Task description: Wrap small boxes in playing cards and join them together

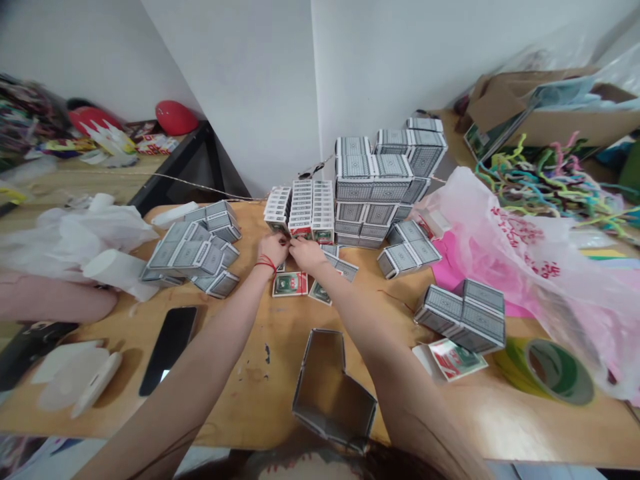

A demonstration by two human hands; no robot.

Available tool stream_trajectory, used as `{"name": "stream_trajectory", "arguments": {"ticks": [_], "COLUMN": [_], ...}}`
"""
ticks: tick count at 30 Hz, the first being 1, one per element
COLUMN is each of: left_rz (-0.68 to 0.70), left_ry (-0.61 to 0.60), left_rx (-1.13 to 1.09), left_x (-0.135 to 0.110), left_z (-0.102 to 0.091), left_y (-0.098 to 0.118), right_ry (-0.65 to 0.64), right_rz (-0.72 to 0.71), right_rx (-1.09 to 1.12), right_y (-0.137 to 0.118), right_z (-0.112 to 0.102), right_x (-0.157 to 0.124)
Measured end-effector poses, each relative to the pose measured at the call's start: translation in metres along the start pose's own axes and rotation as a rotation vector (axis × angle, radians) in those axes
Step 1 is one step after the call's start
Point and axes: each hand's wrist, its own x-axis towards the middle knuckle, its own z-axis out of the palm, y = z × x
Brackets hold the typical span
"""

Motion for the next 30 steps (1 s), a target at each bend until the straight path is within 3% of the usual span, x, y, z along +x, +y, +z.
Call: {"name": "stream_trajectory", "arguments": {"ticks": [10, 14, 18, 22, 25, 27, 30], "left_rz": [-0.042, -0.081, -0.058, -0.121, -0.256, -0.368, -0.525], "left_ry": [-0.129, 0.019, 0.324, 0.594, 0.645, 0.633, 0.585], "left_rx": [0.108, 0.083, -0.026, -0.173, -0.282, -0.356, -0.504], "left_x": [0.009, 0.013, 0.012, -0.007, -0.031, -0.048, -0.069], "left_z": [-0.02, -0.039, -0.074, -0.112, -0.123, -0.12, -0.105], "left_y": [0.001, 0.001, 0.006, 0.012, 0.011, 0.008, 0.008], "right_ry": [-0.024, -0.019, -0.044, -0.042, 0.022, 0.147, 0.228], "right_rz": [-0.036, -0.022, 0.013, 0.117, 0.229, 0.303, 0.194], "right_rx": [-0.049, -0.049, -0.027, 0.047, 0.197, 0.356, 0.668], "right_y": [-0.004, -0.01, -0.016, -0.016, -0.016, -0.021, -0.04], "right_z": [-0.008, -0.011, -0.012, -0.012, -0.016, -0.024, -0.04], "right_x": [0.0, 0.001, 0.003, 0.002, -0.006, -0.019, -0.045]}}
